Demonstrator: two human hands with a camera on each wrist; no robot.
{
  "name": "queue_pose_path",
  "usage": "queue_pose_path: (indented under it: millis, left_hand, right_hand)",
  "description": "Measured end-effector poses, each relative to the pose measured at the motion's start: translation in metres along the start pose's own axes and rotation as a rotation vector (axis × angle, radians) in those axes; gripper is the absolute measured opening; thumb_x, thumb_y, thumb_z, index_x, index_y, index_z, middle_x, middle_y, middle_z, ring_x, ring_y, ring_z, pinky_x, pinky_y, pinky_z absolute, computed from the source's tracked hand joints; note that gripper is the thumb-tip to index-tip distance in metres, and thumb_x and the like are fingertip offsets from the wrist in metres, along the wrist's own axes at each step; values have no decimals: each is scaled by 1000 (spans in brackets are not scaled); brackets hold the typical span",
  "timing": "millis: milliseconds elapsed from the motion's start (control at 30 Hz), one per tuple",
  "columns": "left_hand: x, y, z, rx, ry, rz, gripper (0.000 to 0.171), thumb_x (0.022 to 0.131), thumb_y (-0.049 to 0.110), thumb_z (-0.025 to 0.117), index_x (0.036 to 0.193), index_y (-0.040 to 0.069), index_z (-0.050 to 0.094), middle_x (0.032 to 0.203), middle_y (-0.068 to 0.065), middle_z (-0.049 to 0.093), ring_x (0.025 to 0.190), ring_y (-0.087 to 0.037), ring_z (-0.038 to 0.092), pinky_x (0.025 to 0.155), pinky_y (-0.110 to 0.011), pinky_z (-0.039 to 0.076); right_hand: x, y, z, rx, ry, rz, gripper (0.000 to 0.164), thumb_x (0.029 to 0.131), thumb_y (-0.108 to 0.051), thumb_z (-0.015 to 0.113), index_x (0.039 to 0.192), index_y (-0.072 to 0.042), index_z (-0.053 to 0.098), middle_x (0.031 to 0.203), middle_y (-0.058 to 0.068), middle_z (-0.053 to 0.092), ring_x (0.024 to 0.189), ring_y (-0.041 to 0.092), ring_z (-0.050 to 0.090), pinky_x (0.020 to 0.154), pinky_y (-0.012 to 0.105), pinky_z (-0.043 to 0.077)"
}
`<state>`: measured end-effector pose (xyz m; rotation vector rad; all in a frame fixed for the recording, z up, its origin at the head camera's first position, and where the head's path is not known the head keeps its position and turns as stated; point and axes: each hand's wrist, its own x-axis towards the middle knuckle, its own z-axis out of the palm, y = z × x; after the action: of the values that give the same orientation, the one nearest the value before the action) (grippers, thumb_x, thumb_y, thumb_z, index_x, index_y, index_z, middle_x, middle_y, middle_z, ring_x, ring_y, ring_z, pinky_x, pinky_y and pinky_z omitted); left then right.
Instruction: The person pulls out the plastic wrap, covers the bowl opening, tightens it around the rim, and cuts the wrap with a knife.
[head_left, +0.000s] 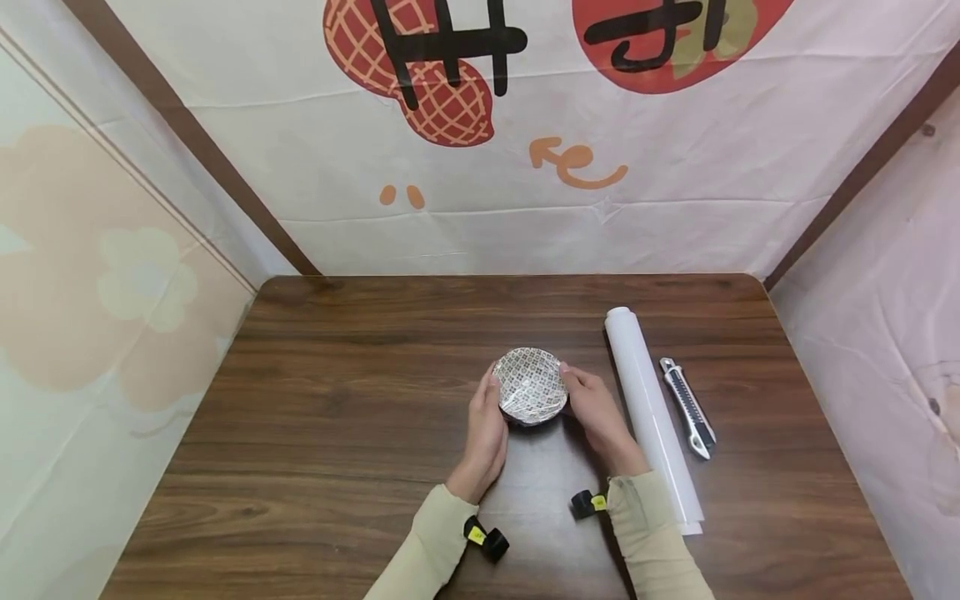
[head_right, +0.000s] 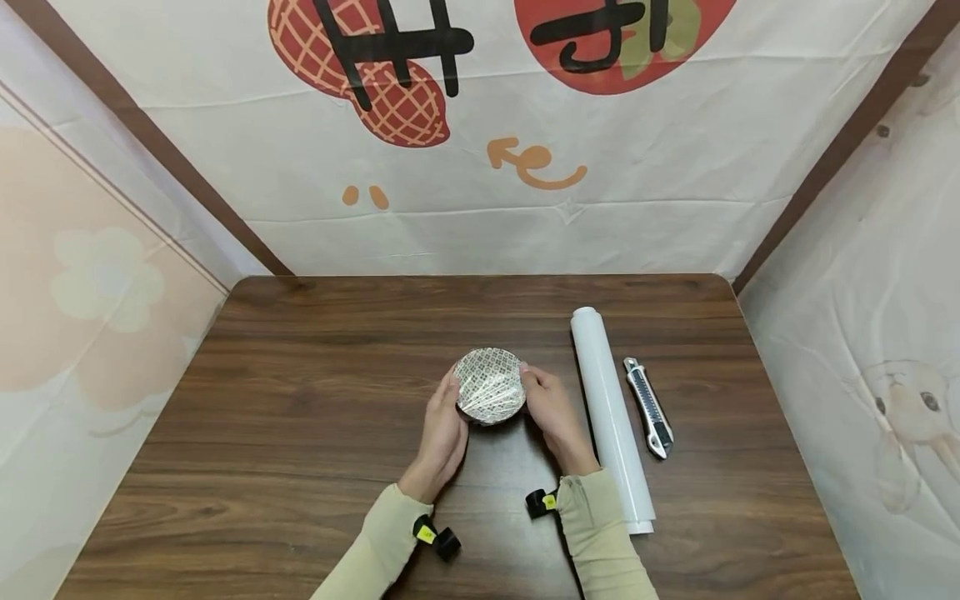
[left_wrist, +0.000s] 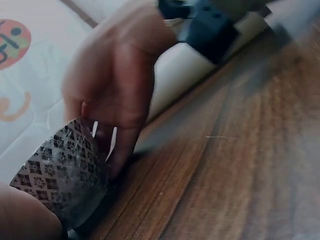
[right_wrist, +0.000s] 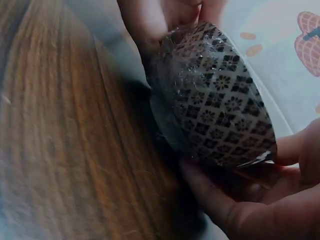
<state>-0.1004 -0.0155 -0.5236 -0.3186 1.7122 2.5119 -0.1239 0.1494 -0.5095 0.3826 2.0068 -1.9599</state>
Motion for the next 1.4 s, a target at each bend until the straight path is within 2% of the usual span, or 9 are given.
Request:
queue_pose_path:
  millis: [133,300,467,700,933,1133,1233,1333,1400]
  left_hand:
    - [8,0,-4,-113,-31,9,52,116,14,26,161,-11,24,171,-27,24,163,-35,18,135,-46,17]
    - [12,4,-12,-88,-45,-11,51,115,11,29,160,-13,27,169,-29,27,162,-36,21,135,-47,19]
    - [15,7,-18,-81,-74,-18,52,114,11,29,159,-15,26,169,-31,26,162,-38,19,135,-48,16]
    - [19,8,-19,-134,-99,-40,52,114,11,28,159,-15,24,168,-33,26,161,-39,21,135,-49,17]
    - [24,8,-19,-79,-99,-45,52,114,10,31,159,-15,25,169,-31,24,163,-37,16,135,-48,15]
    - [27,8,-21,-43,-107,-50,52,114,10,32,159,-14,25,169,-31,24,163,-37,17,135,-48,16]
    - [27,9,-23,31,-89,-55,50,114,10,36,158,-12,32,167,-29,31,160,-36,26,134,-48,23]
    - [28,15,-25,235,-50,-19,46,112,14,46,153,-7,47,160,-26,47,152,-35,42,129,-47,34]
    - [30,22,-29,402,-13,16,43,110,18,54,147,-1,57,151,-22,59,143,-32,53,122,-44,42]
  right_hand:
    - [2,4,1,69,-24,-12,52,113,-20,39,155,11,40,163,26,43,144,30,47,110,39,52]
    - [2,6,1,74,-46,-21,49,112,-18,42,156,6,43,157,26,48,124,20,56,87,23,55]
    - [2,6,1,56,-97,-36,51,113,-18,40,160,1,39,161,25,45,126,20,57,89,26,57]
    - [4,8,4,59,-70,-51,49,114,-19,39,156,6,43,158,26,49,122,17,59,89,24,56]
    - [8,10,1,107,-93,-47,49,114,-18,37,157,6,41,154,27,51,108,7,60,87,23,55]
    - [10,10,1,81,-93,-50,49,114,-20,37,157,4,41,156,24,49,118,15,57,89,24,55]
    - [10,10,1,82,-79,-29,48,114,-20,38,157,1,43,156,22,50,123,19,56,91,26,55]
    - [8,7,-1,37,-39,-26,46,113,-21,44,153,1,48,152,23,55,122,21,60,91,29,58]
    - [4,3,-5,-51,-5,-51,45,112,-23,50,149,2,53,147,24,60,119,24,65,93,33,60]
